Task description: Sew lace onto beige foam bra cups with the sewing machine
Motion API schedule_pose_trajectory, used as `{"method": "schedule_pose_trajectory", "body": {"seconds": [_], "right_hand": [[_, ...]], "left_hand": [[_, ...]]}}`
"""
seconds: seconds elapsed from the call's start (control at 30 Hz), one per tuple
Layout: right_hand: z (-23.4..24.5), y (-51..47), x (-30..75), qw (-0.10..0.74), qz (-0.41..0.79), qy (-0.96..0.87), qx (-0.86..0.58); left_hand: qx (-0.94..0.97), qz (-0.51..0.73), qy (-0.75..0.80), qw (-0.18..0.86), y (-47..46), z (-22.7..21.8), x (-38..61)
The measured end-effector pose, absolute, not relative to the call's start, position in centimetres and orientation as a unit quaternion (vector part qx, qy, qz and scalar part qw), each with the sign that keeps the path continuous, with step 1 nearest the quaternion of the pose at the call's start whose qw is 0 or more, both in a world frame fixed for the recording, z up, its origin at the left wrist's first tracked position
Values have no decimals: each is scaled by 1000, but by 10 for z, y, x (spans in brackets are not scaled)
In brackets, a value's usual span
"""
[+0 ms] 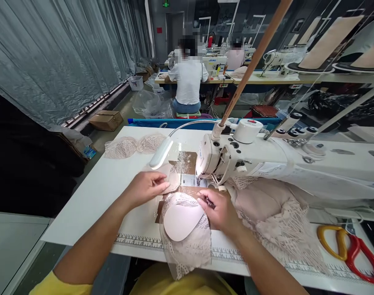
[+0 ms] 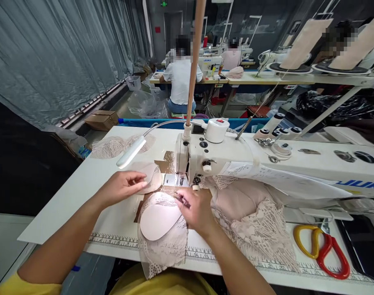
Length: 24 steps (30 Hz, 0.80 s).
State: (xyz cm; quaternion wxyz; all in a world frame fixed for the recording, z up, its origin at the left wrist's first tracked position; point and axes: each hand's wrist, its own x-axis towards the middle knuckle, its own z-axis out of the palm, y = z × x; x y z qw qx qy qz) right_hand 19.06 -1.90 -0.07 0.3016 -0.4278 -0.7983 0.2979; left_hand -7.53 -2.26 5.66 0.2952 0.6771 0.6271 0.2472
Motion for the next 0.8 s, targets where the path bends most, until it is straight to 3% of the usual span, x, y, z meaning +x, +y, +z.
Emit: {"method": "schedule_pose_trajectory", "body": {"seconds": [0.1,0.17,0.37,0.47,0.57,0.8], "right_hand": [[0,-29,176,255,247,-893,-278],[-1,-32,172,187,227,-931,-217],[13,-28,211,89,303,-897,-308],[21,-22,222,109,367,-847,-370],[19,-10,206,200,454,-756,-427],[-2,6,157,255,508,-699,-433]], "left_hand": [[670,259,656,232,8,48,-75],[635,255,679,264,27,37,-72],[586,239,654,415,31,17,-71],[559,255,596,517,18,17,-71],[532,276,544,587,10,18,-68],[522,295,476,643,6,17,-70]]}}
